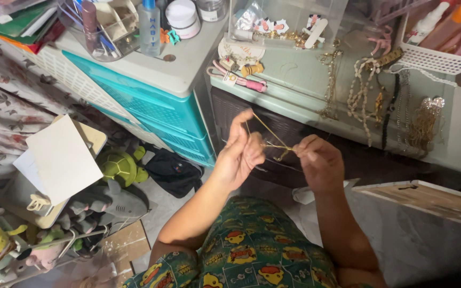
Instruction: The person handles necklaces and earrings at a dresser, fastening a necklace and trying pieces on, then places jewelry items into a clear plastic storage box and arranges necklaces and earrings on the dresser surface.
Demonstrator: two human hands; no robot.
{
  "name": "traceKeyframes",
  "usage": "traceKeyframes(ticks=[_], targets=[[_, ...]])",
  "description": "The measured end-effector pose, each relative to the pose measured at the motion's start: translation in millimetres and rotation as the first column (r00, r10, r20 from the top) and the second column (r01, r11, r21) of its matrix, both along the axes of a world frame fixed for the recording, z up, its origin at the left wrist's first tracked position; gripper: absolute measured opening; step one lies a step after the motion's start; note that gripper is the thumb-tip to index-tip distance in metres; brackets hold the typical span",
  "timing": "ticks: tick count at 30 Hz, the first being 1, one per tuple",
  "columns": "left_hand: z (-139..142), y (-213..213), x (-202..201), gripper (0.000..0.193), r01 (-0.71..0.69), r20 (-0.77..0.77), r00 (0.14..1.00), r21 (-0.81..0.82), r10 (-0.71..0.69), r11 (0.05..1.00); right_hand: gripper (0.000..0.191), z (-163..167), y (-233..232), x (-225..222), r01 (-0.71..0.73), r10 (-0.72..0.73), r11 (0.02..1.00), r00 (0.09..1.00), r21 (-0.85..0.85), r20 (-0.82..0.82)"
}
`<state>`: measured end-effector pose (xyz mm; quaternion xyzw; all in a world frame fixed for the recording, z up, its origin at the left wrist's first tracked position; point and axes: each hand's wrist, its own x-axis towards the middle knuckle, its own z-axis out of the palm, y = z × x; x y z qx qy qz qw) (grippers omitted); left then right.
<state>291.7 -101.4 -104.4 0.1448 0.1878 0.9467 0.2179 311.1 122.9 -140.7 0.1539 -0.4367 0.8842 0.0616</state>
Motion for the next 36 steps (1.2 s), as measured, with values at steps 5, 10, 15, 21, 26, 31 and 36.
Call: traceKeyframes(ticks=[5, 10, 15, 21, 26, 31, 36], targets=[[34.1, 15.8, -26.6, 0.069, -0.411, -0.349, 0.890, -0.339, 0.292, 0.847, 0.010, 16.3, 10.3, -34.2, -0.227, 0.240, 0.914, 0.971, -0.335, -0.002], [51.4, 39.4, -39.0, 0.076, -0.636, -0.434, 0.754, -0.292, 0.494, 0.714, 0.012, 25.7, 20.9, -47.1, -0.256, 0.279, 0.867, 0.960, -0.427, -0.010], [82.9, 44.5, -53.0, 0.088, -0.554, -0.244, 0.808, -0.006, 0.537, 0.832, 0.013, 37.7, 7.1, -67.8, -0.261, 0.308, 0.854, 0.951, -0.450, 0.033], [137.5, 18.6, -83.0, 0.092, -0.518, -0.383, 0.832, -0.281, 0.401, 0.808, 0.011, 58.6, -17.1, -86.6, -0.303, 0.342, 0.868, 0.939, -0.394, 0.032], [161.5, 11.5, -101.7, 0.090, -0.502, -0.484, 0.809, -0.269, 0.335, 0.822, 0.009, 72.7, -15.6, -94.0, -0.321, 0.348, 0.886, 0.937, -0.335, 0.023], [178.6, 8.7, -116.0, 0.068, -0.466, -0.268, 0.872, -0.193, 0.411, 0.863, 0.012, 91.0, -9.0, -103.5, -0.272, 0.380, 0.778, 0.921, -0.566, 0.080], [190.8, -4.5, -132.5, 0.035, -0.318, -0.008, 0.946, -0.228, 0.325, 0.920, 0.013, 114.2, 1.8, -116.0, -0.271, 0.361, 0.821, 0.928, -0.503, 0.089]])
